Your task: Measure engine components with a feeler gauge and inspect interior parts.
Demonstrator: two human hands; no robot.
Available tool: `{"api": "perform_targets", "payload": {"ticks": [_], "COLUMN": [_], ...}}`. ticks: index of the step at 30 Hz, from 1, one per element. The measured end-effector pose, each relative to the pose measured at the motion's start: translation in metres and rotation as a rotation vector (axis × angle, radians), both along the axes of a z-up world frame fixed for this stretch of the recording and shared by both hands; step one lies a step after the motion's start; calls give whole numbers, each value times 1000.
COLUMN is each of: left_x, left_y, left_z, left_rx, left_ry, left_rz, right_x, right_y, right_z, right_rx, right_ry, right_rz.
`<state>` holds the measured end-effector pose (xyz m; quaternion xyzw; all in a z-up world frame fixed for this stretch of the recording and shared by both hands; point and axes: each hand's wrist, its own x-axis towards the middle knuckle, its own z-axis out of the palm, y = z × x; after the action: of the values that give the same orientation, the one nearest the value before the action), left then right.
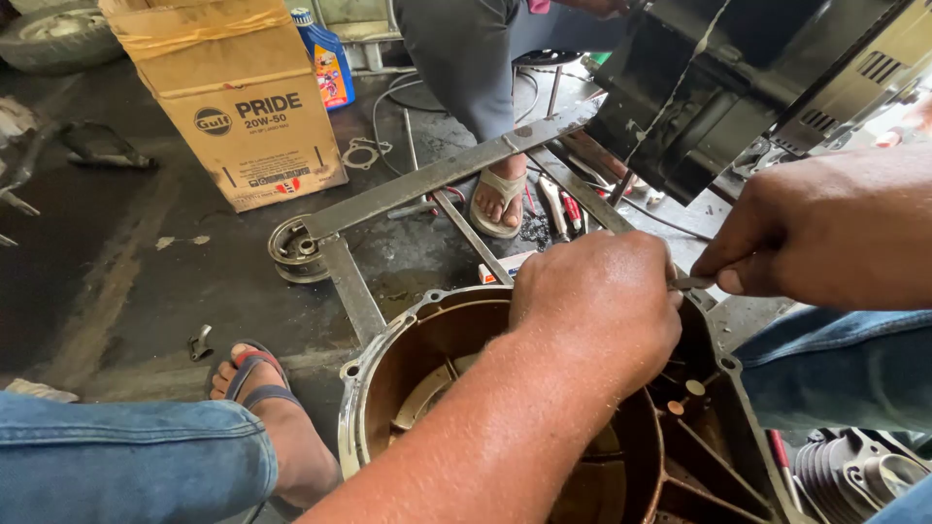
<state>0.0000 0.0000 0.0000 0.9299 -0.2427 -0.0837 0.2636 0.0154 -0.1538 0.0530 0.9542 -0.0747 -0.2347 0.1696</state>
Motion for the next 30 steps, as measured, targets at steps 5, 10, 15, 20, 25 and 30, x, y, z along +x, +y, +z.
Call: {"api": "perform_targets", "payload": {"ticks": [5,10,15,20,25,30], "left_x": [5,4,10,16,17,11], "left_y": [0,1,-2,-1,0,-1], "left_z": [-12,1,-7,-3,1,5], "left_rx": [-100,-222,-282,-242,-194,16], "left_ry": [-80,59,15,63,157,84], "left_rz": [-9,107,171,123,82,-36], "right_x": [3,12,29,18,26,26], "right_y": [-5,-20,-62,-30,-49,-45], "right_z": [-5,-14,-32,-13,-24,-21], "right_rx": [55,139,242,135,163,190], "right_ry": [-11,-35,-45,-16,-12,-22], "right_rz": [12,7,50,-10,4,-16]}}
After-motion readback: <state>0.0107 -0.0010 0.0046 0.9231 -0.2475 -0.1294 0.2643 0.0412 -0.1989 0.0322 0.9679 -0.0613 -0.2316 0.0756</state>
